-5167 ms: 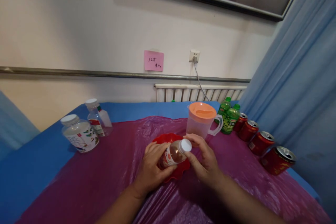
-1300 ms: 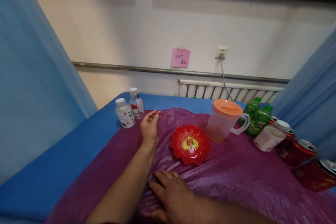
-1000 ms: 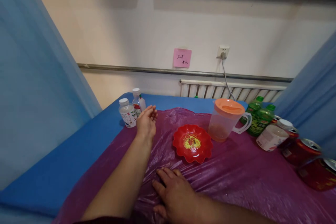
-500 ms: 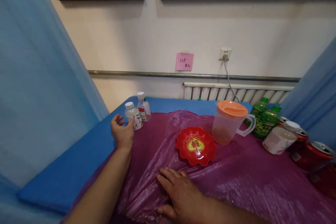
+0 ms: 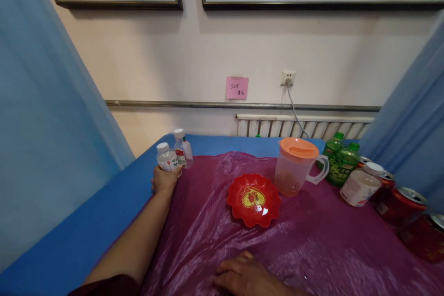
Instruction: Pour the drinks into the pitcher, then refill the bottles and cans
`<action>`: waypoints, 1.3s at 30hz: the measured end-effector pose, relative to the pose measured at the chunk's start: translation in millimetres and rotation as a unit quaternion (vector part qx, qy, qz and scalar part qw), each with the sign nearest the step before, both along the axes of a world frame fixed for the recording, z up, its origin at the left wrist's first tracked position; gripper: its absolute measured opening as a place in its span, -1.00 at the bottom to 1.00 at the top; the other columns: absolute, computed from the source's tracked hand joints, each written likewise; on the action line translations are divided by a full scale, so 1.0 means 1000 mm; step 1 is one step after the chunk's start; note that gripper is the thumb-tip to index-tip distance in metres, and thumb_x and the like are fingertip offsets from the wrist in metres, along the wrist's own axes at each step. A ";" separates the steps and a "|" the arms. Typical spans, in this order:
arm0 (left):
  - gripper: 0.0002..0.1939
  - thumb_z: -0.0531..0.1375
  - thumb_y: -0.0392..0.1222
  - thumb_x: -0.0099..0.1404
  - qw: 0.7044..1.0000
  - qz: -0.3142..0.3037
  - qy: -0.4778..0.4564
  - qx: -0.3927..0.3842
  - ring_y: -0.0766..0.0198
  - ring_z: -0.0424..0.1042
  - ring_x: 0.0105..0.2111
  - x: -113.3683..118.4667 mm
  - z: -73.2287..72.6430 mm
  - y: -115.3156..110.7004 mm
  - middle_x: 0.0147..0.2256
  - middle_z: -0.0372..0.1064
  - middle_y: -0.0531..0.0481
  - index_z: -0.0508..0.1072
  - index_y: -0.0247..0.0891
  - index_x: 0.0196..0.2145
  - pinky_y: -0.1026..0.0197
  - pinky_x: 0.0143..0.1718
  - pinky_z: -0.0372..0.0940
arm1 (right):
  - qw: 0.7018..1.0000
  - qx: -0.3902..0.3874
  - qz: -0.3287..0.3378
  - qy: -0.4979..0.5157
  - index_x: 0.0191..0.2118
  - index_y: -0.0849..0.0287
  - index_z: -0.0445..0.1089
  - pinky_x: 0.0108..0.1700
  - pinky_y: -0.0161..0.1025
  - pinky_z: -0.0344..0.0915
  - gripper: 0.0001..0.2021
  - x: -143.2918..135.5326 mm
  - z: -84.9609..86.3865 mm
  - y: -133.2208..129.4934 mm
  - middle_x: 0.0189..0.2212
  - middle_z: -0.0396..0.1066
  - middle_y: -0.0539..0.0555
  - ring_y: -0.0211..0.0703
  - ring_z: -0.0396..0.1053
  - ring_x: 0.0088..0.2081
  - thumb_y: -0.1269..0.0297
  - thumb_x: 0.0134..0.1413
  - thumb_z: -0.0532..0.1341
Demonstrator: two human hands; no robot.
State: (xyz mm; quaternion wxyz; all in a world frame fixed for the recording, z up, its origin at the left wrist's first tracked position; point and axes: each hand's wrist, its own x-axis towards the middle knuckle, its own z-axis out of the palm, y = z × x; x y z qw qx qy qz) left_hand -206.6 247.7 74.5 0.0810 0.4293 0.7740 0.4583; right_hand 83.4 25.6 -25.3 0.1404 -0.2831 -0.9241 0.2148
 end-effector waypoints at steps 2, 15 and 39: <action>-0.50 0.41 0.05 -0.06 1.000 0.020 -0.018 0.000 -0.31 0.50 -0.01 0.001 0.003 -0.001 -0.11 0.53 -0.38 0.41 -0.25 -0.22 -0.12 -0.08 0.36 | 1.000 -0.010 -0.001 0.005 0.24 -0.11 0.33 0.15 -0.08 0.35 -0.63 0.006 -0.006 0.000 0.16 0.47 -0.03 -0.07 0.48 0.06 0.11 0.38 0.17; -0.40 0.37 0.02 0.08 0.948 -0.258 -0.034 0.183 0.05 0.54 -0.08 0.134 0.033 -0.073 -0.04 0.52 -0.13 0.41 -0.23 0.05 0.07 -0.05 0.42 | 0.964 0.009 -0.141 0.227 0.08 0.06 0.39 0.05 -0.15 0.39 -0.72 0.049 0.065 -0.006 -0.05 0.55 0.11 -0.08 0.48 -0.04 0.22 0.29 0.20; -0.43 0.23 -0.31 0.15 0.800 -0.428 0.329 0.262 -0.06 0.38 0.05 0.164 -0.006 -0.094 0.05 0.44 -0.21 0.34 -0.18 0.13 -0.17 0.18 0.08 | 0.895 0.135 -0.334 0.262 0.00 0.13 0.40 -0.24 -0.22 0.44 -0.78 0.119 0.108 0.057 -0.26 0.50 0.09 -0.15 0.48 -0.30 0.24 0.28 0.23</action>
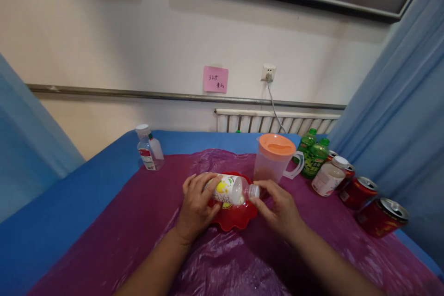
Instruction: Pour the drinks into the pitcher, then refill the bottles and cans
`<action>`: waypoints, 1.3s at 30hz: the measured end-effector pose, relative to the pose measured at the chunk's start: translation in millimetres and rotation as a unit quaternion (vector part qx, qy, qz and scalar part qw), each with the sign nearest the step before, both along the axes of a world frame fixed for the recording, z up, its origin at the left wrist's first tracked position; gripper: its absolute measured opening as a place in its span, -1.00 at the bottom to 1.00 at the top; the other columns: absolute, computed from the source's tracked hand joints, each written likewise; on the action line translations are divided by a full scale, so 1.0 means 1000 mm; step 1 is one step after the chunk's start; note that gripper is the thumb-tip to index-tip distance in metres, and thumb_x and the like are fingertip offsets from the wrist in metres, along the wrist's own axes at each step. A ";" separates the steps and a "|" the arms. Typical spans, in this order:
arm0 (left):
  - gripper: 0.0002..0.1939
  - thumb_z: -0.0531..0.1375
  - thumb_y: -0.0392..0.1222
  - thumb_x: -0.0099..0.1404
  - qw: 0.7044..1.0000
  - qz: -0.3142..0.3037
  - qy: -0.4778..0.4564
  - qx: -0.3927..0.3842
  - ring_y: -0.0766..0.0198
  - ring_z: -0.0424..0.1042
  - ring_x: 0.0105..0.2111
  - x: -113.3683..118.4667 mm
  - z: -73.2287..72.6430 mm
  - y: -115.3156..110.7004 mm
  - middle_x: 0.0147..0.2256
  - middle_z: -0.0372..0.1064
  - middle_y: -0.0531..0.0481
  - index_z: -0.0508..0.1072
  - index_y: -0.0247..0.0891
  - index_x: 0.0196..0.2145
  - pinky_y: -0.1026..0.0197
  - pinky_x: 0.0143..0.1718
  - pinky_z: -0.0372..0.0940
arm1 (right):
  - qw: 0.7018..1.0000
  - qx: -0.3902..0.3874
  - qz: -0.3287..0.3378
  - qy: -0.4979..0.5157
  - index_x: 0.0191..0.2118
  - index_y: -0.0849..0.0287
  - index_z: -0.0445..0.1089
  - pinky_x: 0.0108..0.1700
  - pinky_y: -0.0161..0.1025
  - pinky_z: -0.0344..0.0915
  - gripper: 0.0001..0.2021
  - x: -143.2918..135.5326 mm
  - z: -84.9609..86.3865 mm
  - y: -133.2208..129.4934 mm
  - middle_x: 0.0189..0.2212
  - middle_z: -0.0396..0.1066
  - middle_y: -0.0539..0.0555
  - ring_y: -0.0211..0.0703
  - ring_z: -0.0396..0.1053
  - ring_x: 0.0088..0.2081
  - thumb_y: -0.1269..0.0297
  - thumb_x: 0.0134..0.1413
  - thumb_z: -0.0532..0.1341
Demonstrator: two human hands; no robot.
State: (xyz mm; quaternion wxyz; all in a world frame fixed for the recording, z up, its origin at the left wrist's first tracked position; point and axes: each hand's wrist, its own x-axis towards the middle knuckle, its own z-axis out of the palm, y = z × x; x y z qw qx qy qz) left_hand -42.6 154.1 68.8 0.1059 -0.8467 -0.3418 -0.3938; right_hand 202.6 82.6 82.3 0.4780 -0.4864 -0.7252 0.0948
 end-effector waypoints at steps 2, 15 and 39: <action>-0.42 0.25 -0.32 0.13 1.000 0.000 0.003 -0.012 -0.06 0.37 0.05 0.000 -0.002 0.000 0.06 0.43 -0.21 0.34 -0.19 0.13 -0.17 0.18 0.07 | 0.999 0.035 0.019 -0.034 0.07 0.10 0.37 -0.08 -0.15 0.45 -0.72 0.004 -0.001 -0.002 -0.11 0.47 0.15 -0.08 0.48 -0.11 0.32 0.27 0.22; -0.45 0.25 -0.25 0.20 0.999 -0.016 0.024 -0.029 -0.08 0.35 0.09 0.001 -0.003 -0.003 0.09 0.43 -0.23 0.35 -0.23 0.16 -0.19 0.19 0.06 | 0.996 -0.046 0.000 -0.071 0.06 0.10 0.36 -0.06 -0.04 0.46 -0.77 0.011 0.003 -0.012 -0.10 0.50 0.16 -0.02 0.48 -0.10 0.22 0.36 0.15; -0.36 0.36 0.11 0.14 0.917 0.014 -0.215 -0.335 -0.01 0.56 -0.08 0.010 -0.019 0.012 -0.04 0.56 -0.14 0.40 -0.23 0.09 -0.01 -0.04 0.43 | 0.964 -0.178 -0.120 -0.155 -0.30 0.12 0.40 -0.26 -0.11 0.35 -0.89 0.051 -0.065 -0.052 -0.37 0.49 0.07 -0.02 0.46 -0.34 0.21 0.18 0.24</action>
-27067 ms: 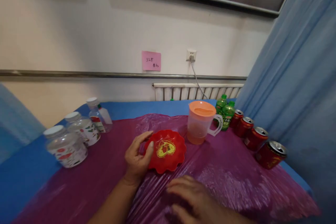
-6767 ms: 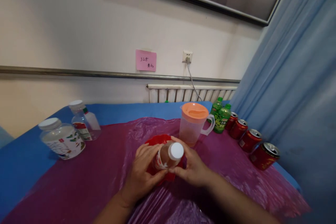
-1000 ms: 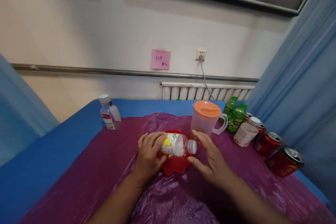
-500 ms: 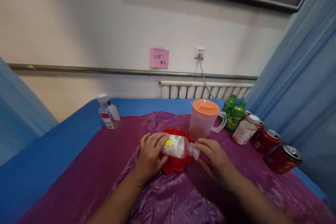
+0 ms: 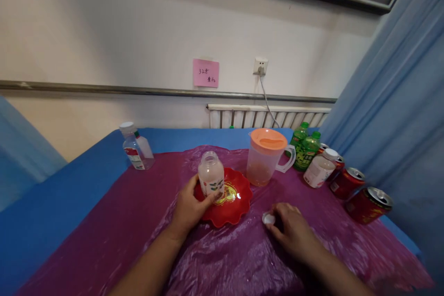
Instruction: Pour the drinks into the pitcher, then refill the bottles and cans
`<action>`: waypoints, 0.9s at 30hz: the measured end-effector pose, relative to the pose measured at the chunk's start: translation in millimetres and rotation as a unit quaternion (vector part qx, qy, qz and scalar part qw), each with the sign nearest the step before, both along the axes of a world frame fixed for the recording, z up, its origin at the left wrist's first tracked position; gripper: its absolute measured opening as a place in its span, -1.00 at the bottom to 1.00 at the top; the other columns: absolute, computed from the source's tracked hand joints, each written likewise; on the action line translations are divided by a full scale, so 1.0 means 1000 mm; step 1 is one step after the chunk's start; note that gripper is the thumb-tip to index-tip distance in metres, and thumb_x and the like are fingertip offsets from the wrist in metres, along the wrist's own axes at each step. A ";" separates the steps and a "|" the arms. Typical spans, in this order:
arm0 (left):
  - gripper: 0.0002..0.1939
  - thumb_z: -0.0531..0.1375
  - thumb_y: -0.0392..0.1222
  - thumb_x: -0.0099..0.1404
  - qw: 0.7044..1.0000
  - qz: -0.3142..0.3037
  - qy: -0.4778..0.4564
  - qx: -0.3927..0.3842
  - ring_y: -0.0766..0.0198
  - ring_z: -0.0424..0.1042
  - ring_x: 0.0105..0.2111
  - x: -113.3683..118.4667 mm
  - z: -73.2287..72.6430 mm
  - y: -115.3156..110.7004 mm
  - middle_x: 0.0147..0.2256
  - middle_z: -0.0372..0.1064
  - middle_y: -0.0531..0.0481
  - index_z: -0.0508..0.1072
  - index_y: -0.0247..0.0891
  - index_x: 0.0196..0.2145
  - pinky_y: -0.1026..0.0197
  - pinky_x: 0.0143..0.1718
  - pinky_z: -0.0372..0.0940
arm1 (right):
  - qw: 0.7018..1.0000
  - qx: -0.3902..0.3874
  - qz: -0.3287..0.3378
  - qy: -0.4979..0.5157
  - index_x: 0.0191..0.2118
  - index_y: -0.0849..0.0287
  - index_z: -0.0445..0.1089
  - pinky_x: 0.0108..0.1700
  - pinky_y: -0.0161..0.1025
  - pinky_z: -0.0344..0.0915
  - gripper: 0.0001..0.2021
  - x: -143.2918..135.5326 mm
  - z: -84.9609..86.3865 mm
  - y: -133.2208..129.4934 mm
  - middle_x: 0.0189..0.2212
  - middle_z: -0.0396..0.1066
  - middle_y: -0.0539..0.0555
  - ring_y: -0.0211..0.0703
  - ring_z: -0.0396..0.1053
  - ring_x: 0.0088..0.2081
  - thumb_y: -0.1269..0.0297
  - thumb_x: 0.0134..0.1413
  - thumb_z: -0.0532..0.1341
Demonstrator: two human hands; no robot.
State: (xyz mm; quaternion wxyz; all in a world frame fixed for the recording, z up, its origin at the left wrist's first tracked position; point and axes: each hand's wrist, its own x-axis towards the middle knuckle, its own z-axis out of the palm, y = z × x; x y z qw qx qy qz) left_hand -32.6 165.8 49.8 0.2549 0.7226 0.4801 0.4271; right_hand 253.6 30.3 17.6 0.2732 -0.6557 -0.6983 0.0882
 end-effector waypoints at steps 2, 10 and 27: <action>-0.37 0.35 0.11 0.12 0.999 0.006 -0.023 -0.032 -0.01 0.57 -0.10 0.000 -0.001 0.002 -0.06 0.57 -0.14 0.41 -0.25 0.08 0.00 -0.06 0.45 | 1.000 -0.003 0.003 -0.003 -0.30 0.11 0.41 -0.24 -0.08 0.37 -0.87 0.003 -0.007 -0.002 -0.35 0.50 0.08 0.00 0.46 -0.31 0.18 0.18 0.25; -0.36 0.38 0.08 0.10 1.000 -0.012 0.006 -0.004 -0.05 0.52 -0.02 -0.003 -0.001 0.004 0.02 0.52 -0.19 0.44 -0.24 0.08 -0.07 0.03 0.39 | 0.923 0.184 -0.161 0.297 0.11 0.15 0.29 0.04 0.11 0.39 -0.44 0.041 0.009 0.053 0.07 0.40 0.30 0.12 0.42 0.05 -0.08 0.11 0.31; -0.39 0.44 0.03 0.02 0.993 0.010 0.105 0.060 -0.09 0.46 -0.03 -0.007 -0.004 0.005 -0.03 0.55 -0.13 0.50 -0.20 0.02 -0.12 0.03 0.28 | 0.926 0.191 -0.073 0.319 -0.59 0.08 0.19 -0.56 -0.30 0.06 -0.40 0.055 0.113 0.145 -0.69 0.11 -0.14 -0.30 0.06 -0.62 -0.38 0.02 0.22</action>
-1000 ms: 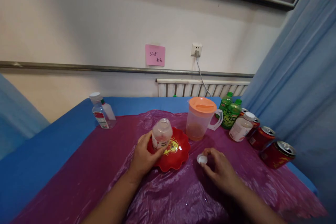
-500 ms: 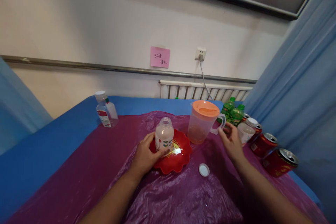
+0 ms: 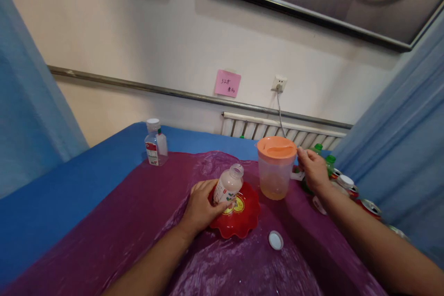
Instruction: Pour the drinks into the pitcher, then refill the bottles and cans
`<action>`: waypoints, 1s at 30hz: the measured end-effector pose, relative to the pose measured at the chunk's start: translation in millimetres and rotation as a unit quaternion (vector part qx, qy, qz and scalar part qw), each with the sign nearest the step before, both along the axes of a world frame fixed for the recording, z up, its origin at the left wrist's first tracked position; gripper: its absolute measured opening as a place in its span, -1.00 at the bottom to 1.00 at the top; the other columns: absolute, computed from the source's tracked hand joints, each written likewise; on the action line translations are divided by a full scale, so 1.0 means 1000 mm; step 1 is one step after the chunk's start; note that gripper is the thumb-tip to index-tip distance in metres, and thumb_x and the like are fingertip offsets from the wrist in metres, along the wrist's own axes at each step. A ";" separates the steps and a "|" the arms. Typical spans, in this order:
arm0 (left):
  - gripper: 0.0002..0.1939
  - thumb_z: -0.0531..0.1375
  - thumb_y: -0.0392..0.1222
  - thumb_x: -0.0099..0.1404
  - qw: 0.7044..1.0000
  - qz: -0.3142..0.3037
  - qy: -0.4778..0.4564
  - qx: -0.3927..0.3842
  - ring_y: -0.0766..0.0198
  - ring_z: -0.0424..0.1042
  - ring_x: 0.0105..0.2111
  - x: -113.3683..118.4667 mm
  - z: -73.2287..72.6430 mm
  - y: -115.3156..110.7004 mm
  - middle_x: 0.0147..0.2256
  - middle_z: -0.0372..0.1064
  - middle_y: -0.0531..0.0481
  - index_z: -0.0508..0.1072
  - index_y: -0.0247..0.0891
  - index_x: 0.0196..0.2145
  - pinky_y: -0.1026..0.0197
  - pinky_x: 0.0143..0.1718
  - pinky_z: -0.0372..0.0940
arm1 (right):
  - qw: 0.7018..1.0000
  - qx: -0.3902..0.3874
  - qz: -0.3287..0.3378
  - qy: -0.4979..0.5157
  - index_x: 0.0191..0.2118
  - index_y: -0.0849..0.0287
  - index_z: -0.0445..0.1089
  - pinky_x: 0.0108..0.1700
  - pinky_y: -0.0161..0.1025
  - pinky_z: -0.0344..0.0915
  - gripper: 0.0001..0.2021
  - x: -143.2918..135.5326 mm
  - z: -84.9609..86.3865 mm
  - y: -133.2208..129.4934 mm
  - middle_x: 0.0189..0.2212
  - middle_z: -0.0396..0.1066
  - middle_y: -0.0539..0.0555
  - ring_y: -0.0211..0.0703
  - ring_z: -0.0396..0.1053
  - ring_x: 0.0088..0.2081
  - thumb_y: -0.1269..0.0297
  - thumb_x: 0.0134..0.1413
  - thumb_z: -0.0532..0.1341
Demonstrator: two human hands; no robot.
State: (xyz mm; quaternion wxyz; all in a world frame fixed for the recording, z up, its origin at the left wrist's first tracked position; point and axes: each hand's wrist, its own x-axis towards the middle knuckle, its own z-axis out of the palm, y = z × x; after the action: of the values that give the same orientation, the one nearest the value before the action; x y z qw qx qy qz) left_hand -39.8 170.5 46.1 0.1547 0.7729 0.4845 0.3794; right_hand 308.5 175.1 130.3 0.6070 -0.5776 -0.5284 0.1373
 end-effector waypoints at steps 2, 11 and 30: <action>-0.40 0.45 0.01 0.02 1.000 -0.003 0.001 -0.005 -0.07 0.46 -0.02 0.001 0.000 -0.002 -0.03 0.55 -0.10 0.50 -0.16 0.02 -0.11 0.05 0.26 | 1.000 0.003 0.019 -0.025 -0.61 0.09 0.22 -0.56 -0.31 0.03 -0.43 0.003 0.023 0.000 -0.69 0.11 -0.13 -0.30 0.05 -0.61 -0.34 0.00 0.27; -0.43 0.44 0.05 0.01 0.999 0.001 0.011 0.032 -0.05 0.46 -0.07 0.004 -0.002 -0.008 -0.10 0.57 -0.05 0.52 -0.12 -0.02 -0.11 0.04 0.24 | 0.968 0.035 0.107 -0.224 -0.56 0.07 0.32 -0.54 -0.27 0.00 -0.53 -0.013 0.098 -0.007 -0.65 0.10 -0.08 -0.25 0.06 -0.58 -0.22 0.05 0.31; -0.44 0.42 -0.04 -0.02 1.000 -0.020 0.008 0.009 -0.06 0.39 0.00 0.006 0.003 -0.015 -0.06 0.53 -0.03 0.52 -0.09 -0.02 -0.13 0.08 0.19 | 0.887 0.065 0.144 -0.434 -0.54 0.13 0.32 -0.53 -0.29 0.00 -0.51 -0.047 0.138 -0.015 -0.65 0.17 -0.07 -0.31 0.10 -0.58 -0.18 0.19 0.21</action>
State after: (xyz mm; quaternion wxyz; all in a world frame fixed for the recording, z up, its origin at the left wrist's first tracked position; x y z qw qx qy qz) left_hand -33.8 155.2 48.7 0.1517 0.7868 0.4667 0.3743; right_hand 261.7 160.1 267.9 0.3269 -0.4564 -0.8241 -0.0759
